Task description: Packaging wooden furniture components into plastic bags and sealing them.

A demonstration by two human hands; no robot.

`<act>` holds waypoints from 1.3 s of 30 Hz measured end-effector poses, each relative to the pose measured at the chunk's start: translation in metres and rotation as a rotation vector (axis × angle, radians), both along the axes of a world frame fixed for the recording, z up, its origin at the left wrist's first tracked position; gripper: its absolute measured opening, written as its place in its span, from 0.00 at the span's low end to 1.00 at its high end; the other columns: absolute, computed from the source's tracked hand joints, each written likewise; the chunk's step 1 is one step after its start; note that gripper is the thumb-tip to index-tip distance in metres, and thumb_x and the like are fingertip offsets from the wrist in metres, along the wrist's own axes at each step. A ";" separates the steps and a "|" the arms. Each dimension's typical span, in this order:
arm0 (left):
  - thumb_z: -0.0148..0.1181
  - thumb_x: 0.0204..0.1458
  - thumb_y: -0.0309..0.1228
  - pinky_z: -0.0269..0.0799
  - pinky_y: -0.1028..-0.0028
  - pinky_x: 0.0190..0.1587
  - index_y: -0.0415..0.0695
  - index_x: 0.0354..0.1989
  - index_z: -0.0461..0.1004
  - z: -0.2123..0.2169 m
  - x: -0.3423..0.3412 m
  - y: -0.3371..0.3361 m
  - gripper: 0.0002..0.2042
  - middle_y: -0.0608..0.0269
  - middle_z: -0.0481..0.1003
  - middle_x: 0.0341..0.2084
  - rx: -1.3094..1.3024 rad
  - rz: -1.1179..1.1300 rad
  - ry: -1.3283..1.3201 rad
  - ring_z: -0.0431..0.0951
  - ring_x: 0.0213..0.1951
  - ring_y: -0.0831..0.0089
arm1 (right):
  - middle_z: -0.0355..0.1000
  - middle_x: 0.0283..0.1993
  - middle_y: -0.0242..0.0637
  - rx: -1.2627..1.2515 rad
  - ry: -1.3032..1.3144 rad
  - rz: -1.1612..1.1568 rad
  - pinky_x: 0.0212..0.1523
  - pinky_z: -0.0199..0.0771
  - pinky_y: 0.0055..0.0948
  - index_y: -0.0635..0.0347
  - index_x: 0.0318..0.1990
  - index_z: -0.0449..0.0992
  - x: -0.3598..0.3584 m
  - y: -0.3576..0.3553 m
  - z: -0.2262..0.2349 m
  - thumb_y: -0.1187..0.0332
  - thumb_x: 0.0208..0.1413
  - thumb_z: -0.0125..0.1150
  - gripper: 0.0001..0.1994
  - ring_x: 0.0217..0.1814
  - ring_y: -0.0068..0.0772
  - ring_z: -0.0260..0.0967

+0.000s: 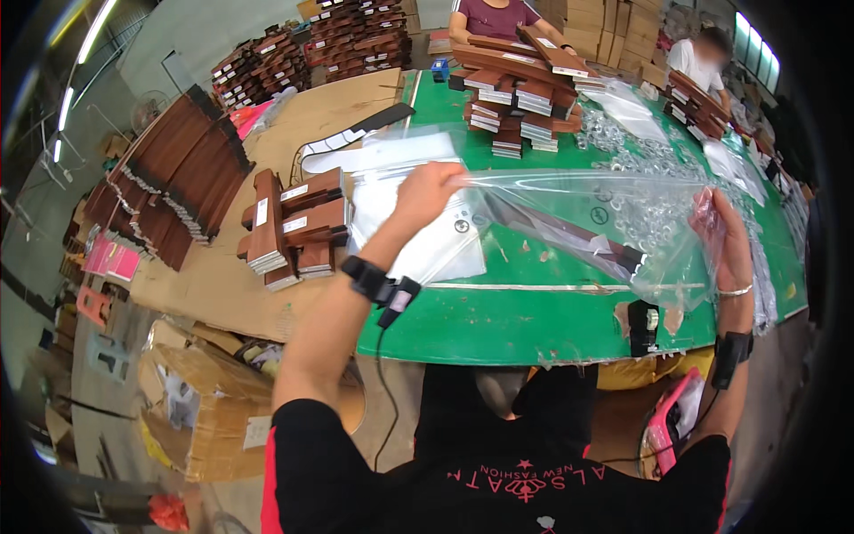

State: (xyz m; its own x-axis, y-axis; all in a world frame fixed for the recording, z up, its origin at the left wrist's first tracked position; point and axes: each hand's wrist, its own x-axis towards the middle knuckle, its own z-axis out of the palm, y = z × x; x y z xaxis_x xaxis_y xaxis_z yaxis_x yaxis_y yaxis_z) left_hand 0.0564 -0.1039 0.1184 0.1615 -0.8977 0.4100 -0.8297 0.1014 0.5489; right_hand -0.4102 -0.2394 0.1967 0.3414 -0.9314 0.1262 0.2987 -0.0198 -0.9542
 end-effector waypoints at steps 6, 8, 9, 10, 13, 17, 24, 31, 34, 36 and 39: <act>0.56 0.59 0.32 0.78 0.75 0.34 0.40 0.40 0.80 0.050 0.039 0.055 0.10 0.65 0.81 0.35 0.330 0.130 0.282 0.79 0.39 0.77 | 0.78 0.37 0.30 0.140 0.180 0.274 0.43 0.78 0.28 0.57 0.44 0.78 0.043 -0.027 -0.009 0.58 0.66 0.57 0.12 0.37 0.22 0.76; 0.54 0.62 0.31 0.79 0.76 0.40 0.41 0.42 0.79 0.056 0.049 0.066 0.10 0.66 0.80 0.39 0.323 0.160 0.419 0.79 0.41 0.76 | 0.78 0.37 0.30 0.184 0.197 0.281 0.43 0.78 0.27 0.58 0.45 0.78 0.059 -0.030 -0.012 0.58 0.66 0.57 0.13 0.36 0.22 0.76; 0.54 0.62 0.31 0.79 0.76 0.40 0.41 0.42 0.79 0.056 0.056 0.072 0.10 0.66 0.80 0.39 0.326 0.160 0.416 0.79 0.41 0.76 | 0.78 0.36 0.29 0.135 0.190 0.268 0.42 0.78 0.26 0.58 0.42 0.78 0.069 -0.033 -0.015 0.59 0.66 0.56 0.12 0.34 0.22 0.76; 0.53 0.63 0.31 0.80 0.75 0.41 0.40 0.42 0.79 0.052 0.062 0.078 0.10 0.66 0.79 0.39 0.283 0.141 0.448 0.79 0.42 0.77 | 0.78 0.35 0.28 0.086 0.185 0.252 0.40 0.79 0.26 0.58 0.40 0.78 0.074 -0.033 -0.019 0.59 0.66 0.56 0.12 0.33 0.21 0.75; 0.50 0.64 0.30 0.80 0.73 0.45 0.39 0.42 0.77 0.031 0.060 0.096 0.10 0.66 0.78 0.40 0.211 0.108 0.569 0.78 0.43 0.78 | 0.77 0.34 0.27 -0.001 0.162 0.306 0.40 0.78 0.25 0.59 0.40 0.79 0.086 -0.035 -0.041 0.61 0.66 0.56 0.11 0.34 0.21 0.75; 0.50 0.64 0.32 0.80 0.73 0.45 0.39 0.43 0.76 -0.039 0.065 0.146 0.11 0.63 0.78 0.40 0.306 0.182 0.787 0.78 0.44 0.77 | 0.78 0.35 0.32 -0.033 0.471 0.341 0.45 0.75 0.28 0.60 0.37 0.80 0.081 0.000 -0.087 0.56 0.61 0.61 0.15 0.38 0.25 0.76; 0.54 0.63 0.36 0.78 0.69 0.46 0.44 0.63 0.65 -0.034 0.052 0.168 0.21 0.56 0.77 0.47 0.753 -0.112 0.508 0.77 0.50 0.68 | 0.79 0.32 0.35 -0.173 0.901 0.347 0.40 0.72 0.26 0.67 0.43 0.82 0.023 0.041 -0.133 0.61 0.57 0.64 0.16 0.36 0.23 0.73; 0.58 0.60 0.39 0.81 0.70 0.35 0.47 0.64 0.67 0.078 0.203 0.109 0.25 0.59 0.76 0.45 0.586 0.488 0.441 0.81 0.35 0.69 | 0.71 0.56 0.45 -0.563 0.811 -0.256 0.56 0.67 0.34 0.67 0.61 0.70 0.050 0.085 -0.129 0.72 0.61 0.57 0.20 0.56 0.39 0.69; 0.60 0.59 0.39 0.83 0.68 0.32 0.42 0.67 0.61 0.088 0.279 0.078 0.29 0.48 0.71 0.54 0.522 0.643 0.478 0.83 0.36 0.63 | 0.70 0.56 0.47 -0.611 0.885 -0.209 0.56 0.67 0.33 0.68 0.58 0.71 0.070 0.094 -0.162 0.81 0.59 0.53 0.19 0.58 0.38 0.68; 0.62 0.57 0.38 0.83 0.66 0.32 0.41 0.68 0.58 0.065 0.314 0.055 0.32 0.45 0.68 0.57 0.517 0.699 0.508 0.83 0.36 0.61 | 0.71 0.47 0.43 -0.486 0.922 -0.140 0.51 0.68 0.31 0.69 0.57 0.71 0.077 0.098 -0.184 0.80 0.57 0.55 0.19 0.48 0.36 0.68; 0.66 0.52 0.32 0.84 0.62 0.27 0.36 0.64 0.60 0.024 0.352 0.018 0.32 0.40 0.75 0.42 0.478 0.855 0.440 0.84 0.31 0.56 | 0.67 0.44 0.42 -0.446 1.004 -0.074 0.46 0.66 0.31 0.69 0.57 0.70 0.073 0.102 -0.218 0.79 0.58 0.54 0.19 0.43 0.37 0.65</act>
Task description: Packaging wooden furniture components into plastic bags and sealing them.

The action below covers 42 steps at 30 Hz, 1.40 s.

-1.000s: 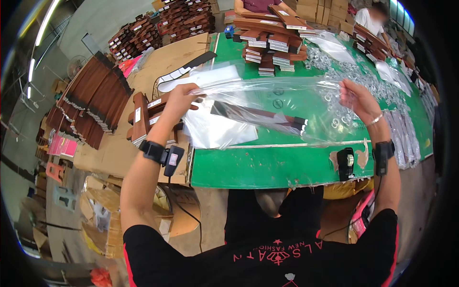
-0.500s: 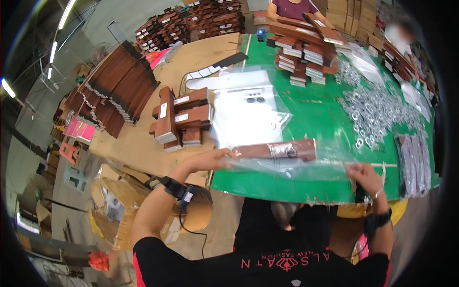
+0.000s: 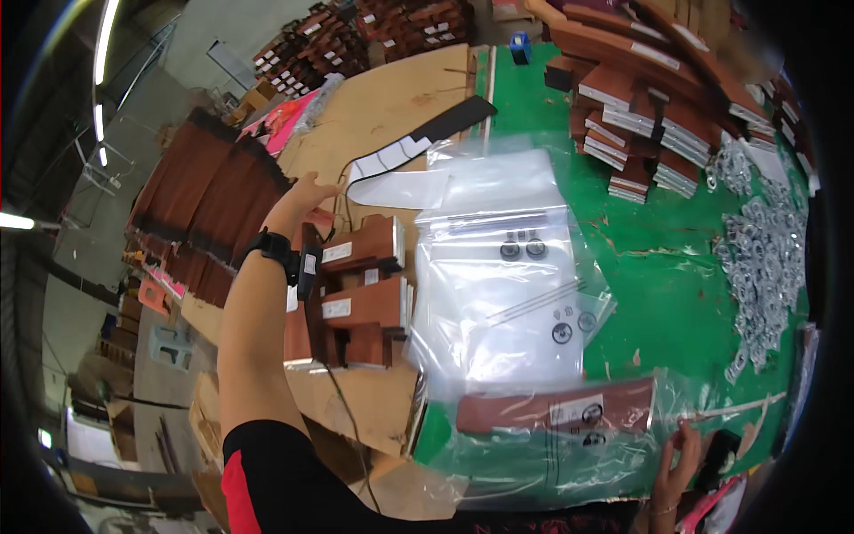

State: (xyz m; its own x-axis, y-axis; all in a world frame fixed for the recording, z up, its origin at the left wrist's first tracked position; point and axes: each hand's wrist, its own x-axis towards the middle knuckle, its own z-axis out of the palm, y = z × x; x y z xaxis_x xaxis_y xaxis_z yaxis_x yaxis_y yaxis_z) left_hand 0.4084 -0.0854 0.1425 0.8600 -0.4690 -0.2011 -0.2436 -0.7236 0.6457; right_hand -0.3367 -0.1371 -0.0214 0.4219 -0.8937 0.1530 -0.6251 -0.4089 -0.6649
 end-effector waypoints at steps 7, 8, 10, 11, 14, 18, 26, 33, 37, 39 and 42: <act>0.76 0.44 0.32 0.85 0.64 0.27 0.36 0.68 0.52 -0.051 0.077 -0.036 0.46 0.47 0.70 0.52 0.233 0.107 0.211 0.83 0.31 0.57 | 0.72 0.40 0.49 0.238 0.304 0.013 0.48 0.69 0.40 0.64 0.53 0.73 -0.015 0.008 -0.009 0.68 0.63 0.58 0.14 0.41 0.46 0.69; 0.76 0.44 0.32 0.85 0.64 0.27 0.36 0.68 0.52 -0.062 0.097 -0.032 0.46 0.47 0.70 0.52 0.242 0.120 0.212 0.83 0.31 0.57 | 0.72 0.40 0.49 0.246 0.306 0.027 0.48 0.69 0.40 0.64 0.53 0.73 -0.014 0.005 -0.008 0.68 0.63 0.58 0.14 0.41 0.46 0.69; 0.77 0.42 0.33 0.84 0.66 0.26 0.35 0.63 0.59 -0.073 0.109 -0.038 0.41 0.49 0.73 0.48 0.340 0.174 0.225 0.82 0.28 0.59 | 0.71 0.39 0.49 0.299 0.295 0.033 0.45 0.69 0.39 0.65 0.50 0.73 -0.013 0.004 -0.002 0.69 0.63 0.58 0.12 0.40 0.47 0.68; 0.77 0.42 0.33 0.84 0.66 0.26 0.35 0.63 0.59 -0.079 0.113 -0.037 0.41 0.49 0.73 0.48 0.350 0.179 0.232 0.82 0.28 0.59 | 0.71 0.39 0.49 0.329 0.345 0.065 0.45 0.70 0.39 0.66 0.50 0.73 -0.020 0.002 -0.005 0.69 0.63 0.58 0.12 0.40 0.46 0.68; 0.77 0.41 0.30 0.82 0.68 0.25 0.36 0.51 0.73 -0.091 0.105 -0.044 0.28 0.54 0.77 0.39 0.354 0.175 0.241 0.80 0.26 0.65 | 0.71 0.40 0.48 0.400 0.312 -0.010 0.45 0.70 0.39 0.65 0.51 0.73 -0.014 0.001 0.001 0.68 0.63 0.59 0.13 0.40 0.43 0.69; 0.71 0.45 0.33 0.73 0.76 0.21 0.42 0.26 0.79 -0.066 0.136 -0.044 0.09 0.65 0.73 0.19 0.150 0.157 0.087 0.73 0.18 0.76 | 0.72 0.42 0.47 0.528 0.336 0.031 0.46 0.70 0.37 0.65 0.53 0.72 -0.019 -0.006 -0.003 0.67 0.63 0.60 0.15 0.41 0.42 0.69; 0.63 0.58 0.37 0.80 0.76 0.26 0.44 0.42 0.73 0.069 0.180 -0.093 0.12 0.62 0.77 0.31 -0.161 0.075 -0.029 0.79 0.27 0.75 | 0.72 0.49 0.50 0.666 0.389 -0.020 0.48 0.72 0.38 0.66 0.56 0.70 -0.011 -0.008 0.012 0.68 0.62 0.60 0.18 0.48 0.45 0.70; 0.48 0.63 0.27 0.85 0.64 0.39 0.35 0.41 0.70 0.071 0.222 -0.134 0.07 0.52 0.77 0.34 -0.802 0.183 -0.063 0.83 0.34 0.58 | 0.72 0.43 0.48 0.501 0.396 -0.032 0.44 0.71 0.34 0.66 0.51 0.71 -0.009 -0.009 0.008 0.72 0.57 0.59 0.14 0.42 0.40 0.71; 0.43 0.63 0.24 0.85 0.62 0.43 0.33 0.41 0.67 0.066 0.253 -0.137 0.07 0.49 0.76 0.35 -1.002 0.381 -0.051 0.82 0.38 0.56 | 0.74 0.45 0.51 0.659 0.464 -0.056 0.44 0.74 0.37 0.66 0.57 0.70 -0.011 -0.010 0.008 0.68 0.60 0.62 0.19 0.42 0.47 0.72; 0.44 0.63 0.24 0.85 0.62 0.43 0.34 0.42 0.67 0.078 0.314 -0.105 0.07 0.50 0.76 0.34 -1.056 0.302 -0.208 0.82 0.37 0.56 | 0.74 0.44 0.50 0.629 0.443 -0.015 0.44 0.74 0.37 0.65 0.59 0.69 -0.021 -0.012 -0.010 0.68 0.60 0.62 0.21 0.41 0.45 0.72; 0.46 0.61 0.21 0.85 0.62 0.43 0.37 0.48 0.67 0.065 0.291 -0.134 0.09 0.53 0.75 0.36 -1.170 0.454 -0.343 0.82 0.37 0.58 | 0.74 0.43 0.48 0.658 0.447 -0.048 0.43 0.74 0.35 0.64 0.64 0.66 -0.026 -0.002 0.003 0.68 0.59 0.63 0.26 0.40 0.43 0.71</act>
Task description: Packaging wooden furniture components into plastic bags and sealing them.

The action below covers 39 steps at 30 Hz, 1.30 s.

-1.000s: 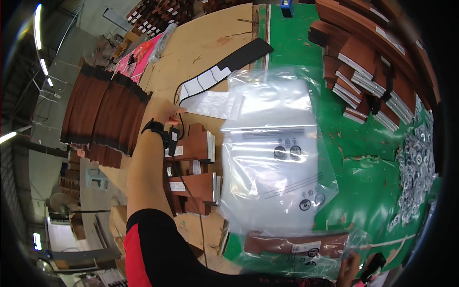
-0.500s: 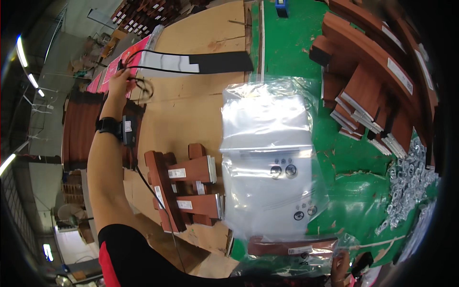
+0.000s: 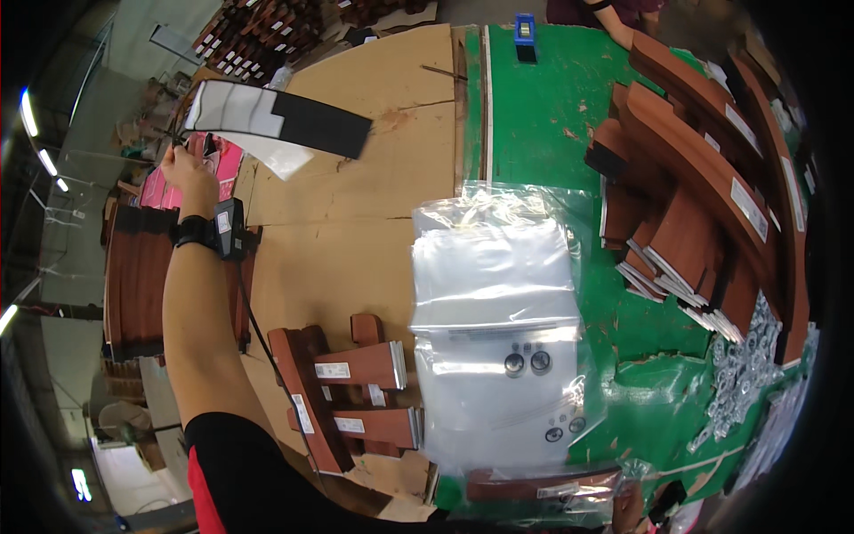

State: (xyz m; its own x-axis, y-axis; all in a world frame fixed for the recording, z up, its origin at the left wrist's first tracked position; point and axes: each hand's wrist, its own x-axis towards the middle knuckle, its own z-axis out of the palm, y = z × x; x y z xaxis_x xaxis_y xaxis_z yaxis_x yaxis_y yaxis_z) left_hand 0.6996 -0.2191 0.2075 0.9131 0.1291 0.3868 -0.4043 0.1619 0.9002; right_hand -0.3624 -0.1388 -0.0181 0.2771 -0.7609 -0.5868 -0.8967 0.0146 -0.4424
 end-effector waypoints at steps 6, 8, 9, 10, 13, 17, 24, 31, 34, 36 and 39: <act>0.60 0.50 0.19 0.74 0.59 0.55 0.44 0.70 0.54 -0.054 0.029 0.031 0.36 0.35 0.60 0.64 0.522 0.101 0.181 0.63 0.65 0.45 | 0.74 0.43 0.46 0.068 -0.047 -0.047 0.43 0.73 0.34 0.63 0.67 0.64 -0.002 0.001 0.001 0.68 0.58 0.64 0.29 0.40 0.40 0.70; 0.62 0.47 0.20 0.68 0.58 0.60 0.43 0.72 0.52 -0.082 0.043 0.051 0.40 0.36 0.56 0.67 0.840 0.226 -0.059 0.56 0.69 0.44 | 0.74 0.43 0.46 0.074 -0.065 -0.054 0.43 0.73 0.34 0.62 0.68 0.63 -0.003 0.000 -0.003 0.68 0.58 0.64 0.30 0.39 0.40 0.70; 0.65 0.45 0.21 0.62 0.57 0.66 0.43 0.73 0.50 -0.090 0.044 0.056 0.44 0.36 0.52 0.70 1.155 0.344 -0.302 0.49 0.72 0.44 | 0.74 0.43 0.46 0.077 -0.069 -0.060 0.42 0.73 0.34 0.62 0.68 0.63 -0.005 0.001 -0.002 0.68 0.58 0.64 0.30 0.39 0.40 0.70; 0.65 0.45 0.21 0.62 0.57 0.66 0.43 0.73 0.50 -0.092 0.048 0.059 0.44 0.36 0.52 0.70 1.152 0.348 -0.303 0.49 0.72 0.44 | 0.74 0.43 0.45 0.080 -0.077 -0.064 0.42 0.73 0.34 0.62 0.68 0.63 -0.005 0.000 -0.004 0.68 0.58 0.64 0.30 0.39 0.40 0.70; 0.65 0.46 0.26 0.66 0.62 0.63 0.40 0.71 0.55 -0.098 0.042 0.060 0.40 0.43 0.62 0.66 1.110 -0.086 -0.445 0.66 0.65 0.52 | 0.74 0.43 0.45 0.096 -0.094 -0.073 0.42 0.73 0.33 0.62 0.68 0.63 -0.006 0.000 -0.010 0.68 0.58 0.64 0.31 0.39 0.39 0.70; 0.62 0.52 0.30 0.78 0.64 0.37 0.46 0.66 0.65 -0.074 -0.026 0.073 0.29 0.56 0.76 0.48 1.278 -0.371 0.358 0.82 0.37 0.60 | 0.74 0.43 0.45 0.110 -0.123 -0.084 0.42 0.73 0.33 0.61 0.69 0.62 -0.012 0.005 -0.010 0.69 0.58 0.65 0.31 0.39 0.38 0.69; 0.59 0.56 0.40 0.80 0.65 0.32 0.51 0.63 0.70 -0.066 -0.131 0.088 0.25 0.60 0.79 0.45 1.780 -0.679 0.470 0.82 0.33 0.66 | 0.74 0.34 0.40 0.095 0.085 0.001 0.35 0.73 0.32 0.60 0.66 0.65 -0.005 -0.009 -0.007 0.63 0.58 0.65 0.30 0.31 0.35 0.69; 0.55 0.62 0.31 0.75 0.70 0.48 0.47 0.65 0.68 -0.019 -0.356 0.076 0.22 0.57 0.77 0.51 1.482 -1.330 -0.100 0.78 0.45 0.71 | 0.75 0.37 0.42 0.002 -0.122 0.061 0.37 0.73 0.29 0.62 0.53 0.70 -0.015 -0.018 -0.029 0.68 0.56 0.61 0.18 0.36 0.33 0.73; 0.57 0.62 0.35 0.74 0.67 0.51 0.48 0.66 0.66 0.004 -0.454 0.086 0.23 0.55 0.77 0.50 1.564 -1.505 -0.005 0.79 0.45 0.66 | 0.72 0.35 0.39 0.005 -0.344 0.031 0.37 0.70 0.26 0.64 0.45 0.72 -0.005 -0.025 -0.011 0.75 0.53 0.60 0.12 0.37 0.25 0.70; 0.58 0.62 0.38 0.74 0.63 0.49 0.50 0.68 0.65 -0.005 -0.488 0.107 0.25 0.52 0.76 0.52 1.481 -1.619 -0.389 0.79 0.44 0.60 | 0.72 0.33 0.36 0.041 -0.437 0.055 0.36 0.70 0.24 0.64 0.46 0.72 0.010 -0.040 -0.009 0.74 0.53 0.61 0.13 0.36 0.22 0.70; 0.59 0.61 0.41 0.73 0.62 0.46 0.50 0.69 0.63 -0.013 -0.521 0.140 0.28 0.50 0.75 0.53 1.552 -1.588 -0.537 0.79 0.43 0.57 | 0.78 0.36 0.39 0.030 -0.434 0.096 0.49 0.74 0.33 0.67 0.58 0.72 0.020 -0.046 0.028 0.68 0.50 0.68 0.27 0.43 0.34 0.77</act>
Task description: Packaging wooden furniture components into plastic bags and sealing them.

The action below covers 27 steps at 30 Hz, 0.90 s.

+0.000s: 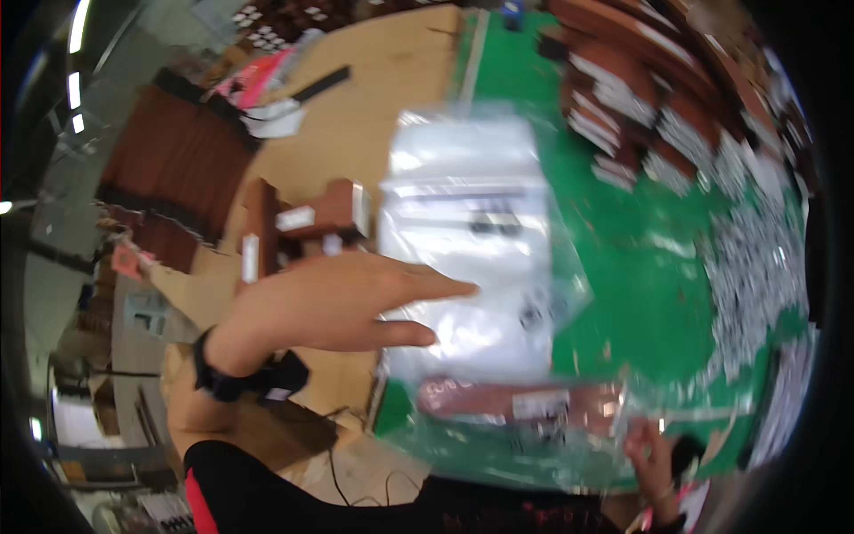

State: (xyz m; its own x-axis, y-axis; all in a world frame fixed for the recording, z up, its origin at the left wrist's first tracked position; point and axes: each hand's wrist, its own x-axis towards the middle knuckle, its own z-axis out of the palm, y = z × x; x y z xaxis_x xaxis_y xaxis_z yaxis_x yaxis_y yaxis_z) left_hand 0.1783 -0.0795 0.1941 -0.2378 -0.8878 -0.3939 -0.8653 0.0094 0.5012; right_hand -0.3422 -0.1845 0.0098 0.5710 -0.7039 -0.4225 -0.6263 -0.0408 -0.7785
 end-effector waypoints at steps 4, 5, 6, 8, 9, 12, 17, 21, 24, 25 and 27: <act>0.66 0.50 0.30 0.72 0.64 0.52 0.46 0.67 0.65 0.014 -0.069 0.064 0.33 0.54 0.74 0.57 -0.021 0.191 0.004 0.76 0.54 0.57 | 0.73 0.53 0.46 -0.360 -0.069 0.166 0.54 0.71 0.37 0.60 0.69 0.60 -0.002 0.019 0.032 0.64 0.39 0.77 0.46 0.49 0.43 0.73; 0.67 0.49 0.29 0.71 0.65 0.55 0.46 0.67 0.65 0.013 -0.082 0.084 0.33 0.54 0.74 0.58 -0.023 0.267 0.023 0.75 0.55 0.57 | 0.72 0.53 0.45 -0.294 -0.052 0.089 0.52 0.73 0.37 0.58 0.70 0.59 0.001 0.028 0.048 0.66 0.39 0.78 0.47 0.48 0.44 0.72; 0.68 0.49 0.29 0.71 0.65 0.56 0.45 0.67 0.65 0.002 -0.084 0.102 0.34 0.54 0.74 0.58 -0.078 0.290 -0.019 0.75 0.56 0.56 | 0.71 0.55 0.45 -0.376 -0.080 0.104 0.51 0.73 0.35 0.55 0.70 0.60 0.001 0.028 0.044 0.67 0.39 0.78 0.47 0.47 0.42 0.73; 0.70 0.47 0.33 0.65 0.62 0.63 0.45 0.68 0.63 -0.047 -0.090 0.134 0.37 0.54 0.71 0.61 -0.084 0.363 -0.092 0.70 0.62 0.55 | 0.74 0.46 0.41 -0.360 -0.106 0.063 0.48 0.73 0.35 0.56 0.64 0.68 -0.011 0.026 0.033 0.72 0.43 0.73 0.36 0.42 0.38 0.73; 0.70 0.47 0.33 0.65 0.62 0.63 0.45 0.68 0.63 -0.068 -0.102 0.152 0.37 0.54 0.71 0.61 -0.084 0.340 -0.079 0.70 0.62 0.55 | 0.75 0.42 0.40 -0.412 -0.085 0.079 0.46 0.74 0.35 0.56 0.60 0.72 -0.025 0.028 0.028 0.74 0.44 0.71 0.31 0.40 0.38 0.73; 0.72 0.45 0.38 0.57 0.56 0.68 0.47 0.70 0.60 -0.122 -0.152 0.164 0.42 0.53 0.66 0.65 -0.471 0.247 -0.118 0.64 0.67 0.57 | 0.74 0.37 0.36 -0.772 -0.146 0.067 0.46 0.68 0.35 0.57 0.48 0.77 -0.027 0.049 0.036 0.75 0.48 0.66 0.17 0.40 0.39 0.73; 0.74 0.40 0.43 0.51 0.54 0.70 0.49 0.73 0.54 -0.142 -0.224 0.180 0.49 0.57 0.62 0.67 -0.554 0.169 -0.185 0.61 0.68 0.57 | 0.74 0.36 0.32 -0.501 -0.231 -0.100 0.46 0.67 0.30 0.57 0.54 0.74 -0.062 0.071 0.032 0.74 0.51 0.67 0.21 0.40 0.29 0.72; 0.69 0.47 0.37 0.63 0.60 0.57 0.47 0.66 0.66 -0.195 -0.201 0.198 0.35 0.59 0.71 0.54 -0.562 0.250 -0.279 0.71 0.53 0.59 | 0.74 0.40 0.30 -0.106 -0.091 0.013 0.51 0.70 0.27 0.58 0.61 0.71 -0.094 0.069 0.070 0.73 0.55 0.66 0.25 0.43 0.22 0.71; 0.67 0.49 0.33 0.64 0.62 0.51 0.47 0.62 0.71 -0.176 -0.208 0.194 0.28 0.60 0.73 0.49 -0.631 0.212 -0.170 0.72 0.49 0.59 | 0.76 0.52 0.37 -0.198 -0.110 0.049 0.53 0.73 0.30 0.58 0.63 0.70 -0.124 0.081 0.121 0.70 0.56 0.66 0.26 0.52 0.27 0.73; 0.67 0.49 0.33 0.64 0.62 0.51 0.47 0.62 0.71 -0.173 -0.207 0.184 0.28 0.60 0.73 0.49 -0.635 0.210 -0.166 0.72 0.49 0.59 | 0.76 0.51 0.36 -0.160 0.019 0.046 0.54 0.72 0.28 0.60 0.63 0.70 -0.144 0.082 0.136 0.71 0.56 0.65 0.26 0.52 0.25 0.72; 0.66 0.50 0.33 0.65 0.62 0.52 0.47 0.61 0.72 -0.171 -0.209 0.160 0.27 0.60 0.74 0.48 -0.723 0.090 -0.062 0.72 0.49 0.58 | 0.77 0.48 0.36 -0.015 0.206 0.050 0.53 0.72 0.26 0.62 0.62 0.72 -0.171 0.091 0.163 0.74 0.55 0.65 0.24 0.51 0.22 0.72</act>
State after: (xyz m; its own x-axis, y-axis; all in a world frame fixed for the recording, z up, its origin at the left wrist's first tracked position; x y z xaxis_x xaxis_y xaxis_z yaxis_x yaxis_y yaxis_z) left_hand -0.0303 0.0802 0.0233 -0.1484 -0.9460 0.2881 -0.9047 0.2475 0.3467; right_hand -0.5134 -0.0931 0.1730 0.5082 -0.6841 -0.5232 -0.7689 -0.0867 -0.6335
